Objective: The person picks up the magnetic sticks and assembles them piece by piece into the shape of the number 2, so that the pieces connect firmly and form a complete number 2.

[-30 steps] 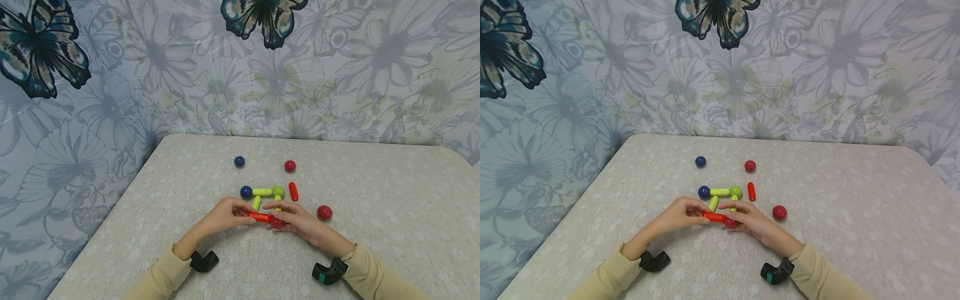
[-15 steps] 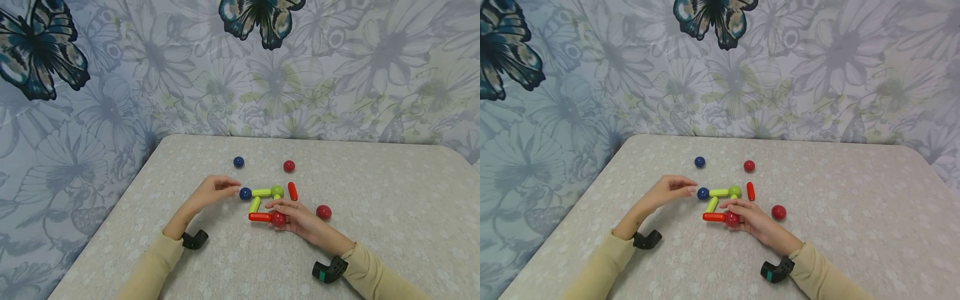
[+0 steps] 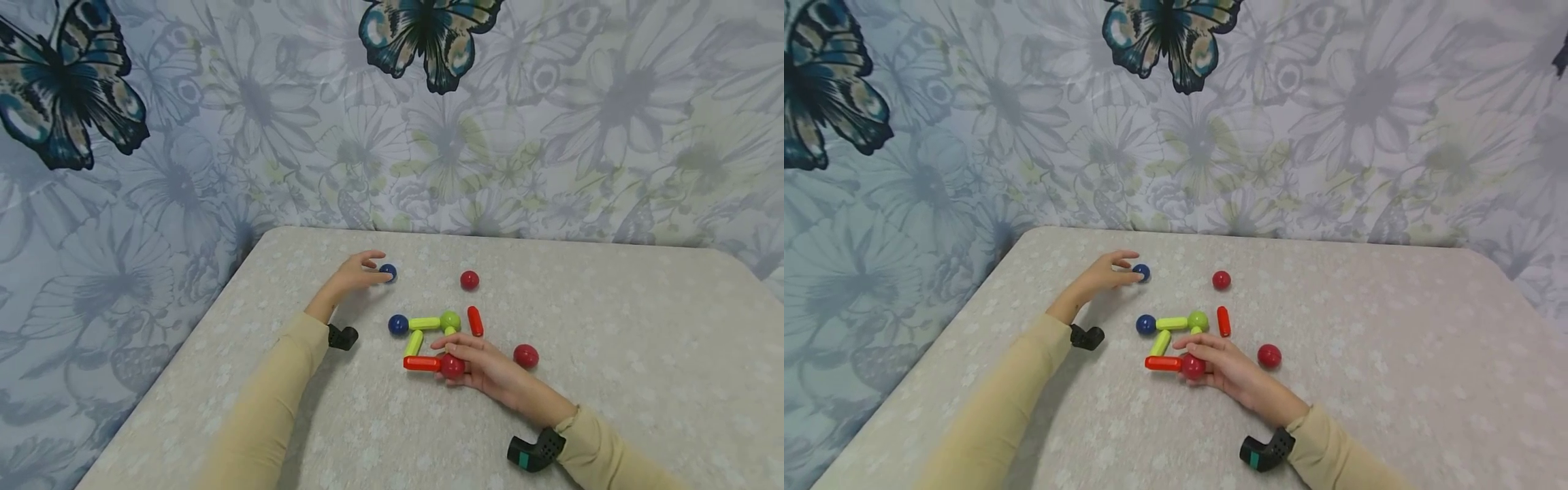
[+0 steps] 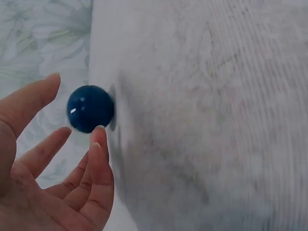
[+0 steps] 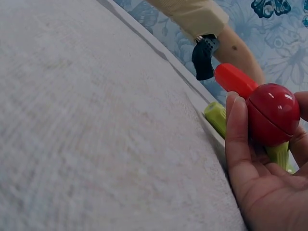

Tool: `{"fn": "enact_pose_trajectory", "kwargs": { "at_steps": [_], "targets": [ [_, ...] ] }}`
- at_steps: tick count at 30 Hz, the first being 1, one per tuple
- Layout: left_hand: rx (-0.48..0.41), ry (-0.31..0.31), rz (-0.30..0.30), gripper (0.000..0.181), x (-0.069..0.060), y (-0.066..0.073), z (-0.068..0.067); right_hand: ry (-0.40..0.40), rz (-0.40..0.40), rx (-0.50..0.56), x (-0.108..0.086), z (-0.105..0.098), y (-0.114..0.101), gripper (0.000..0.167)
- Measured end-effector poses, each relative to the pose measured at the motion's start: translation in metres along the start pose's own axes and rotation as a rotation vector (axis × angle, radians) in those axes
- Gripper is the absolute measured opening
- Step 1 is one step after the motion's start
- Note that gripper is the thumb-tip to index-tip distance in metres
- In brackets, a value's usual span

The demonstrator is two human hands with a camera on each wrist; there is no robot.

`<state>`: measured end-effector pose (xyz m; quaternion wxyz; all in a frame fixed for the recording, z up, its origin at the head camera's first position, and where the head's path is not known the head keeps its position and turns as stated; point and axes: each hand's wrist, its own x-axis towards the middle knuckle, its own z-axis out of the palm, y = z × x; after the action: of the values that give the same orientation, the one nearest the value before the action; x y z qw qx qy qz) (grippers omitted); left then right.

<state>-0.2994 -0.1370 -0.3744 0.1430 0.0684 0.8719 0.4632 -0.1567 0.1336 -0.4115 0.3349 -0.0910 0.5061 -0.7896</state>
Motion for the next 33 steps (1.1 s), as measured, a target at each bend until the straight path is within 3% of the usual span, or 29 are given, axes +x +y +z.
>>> {"fn": "enact_pose_trajectory", "kwargs": {
  "at_steps": [5,13,18,21,25,33],
  "targets": [
    [0.047,-0.018,0.016,0.056,0.013,-0.002,0.011,0.001,-0.002,-0.010,0.001,-0.001,0.000,0.020],
    [0.016,0.080,0.047,0.042,0.015,-0.007,0.020,-0.009,-0.015,-0.011,0.002,-0.001,0.002,0.020],
    [0.004,0.095,0.046,0.040,0.012,-0.006,0.020,-0.015,-0.018,-0.008,0.003,-0.001,0.003,0.020],
    [-0.024,0.092,0.060,0.041,0.002,0.000,0.014,-0.008,-0.011,-0.006,0.003,-0.001,0.003,0.019],
    [-0.069,0.065,0.139,0.043,-0.019,0.012,0.003,-0.004,-0.019,-0.020,0.002,0.000,0.003,0.020],
    [-0.076,-0.096,0.250,0.041,-0.074,0.020,-0.009,-0.006,-0.026,-0.027,0.001,0.000,0.002,0.019]
  ]
}}
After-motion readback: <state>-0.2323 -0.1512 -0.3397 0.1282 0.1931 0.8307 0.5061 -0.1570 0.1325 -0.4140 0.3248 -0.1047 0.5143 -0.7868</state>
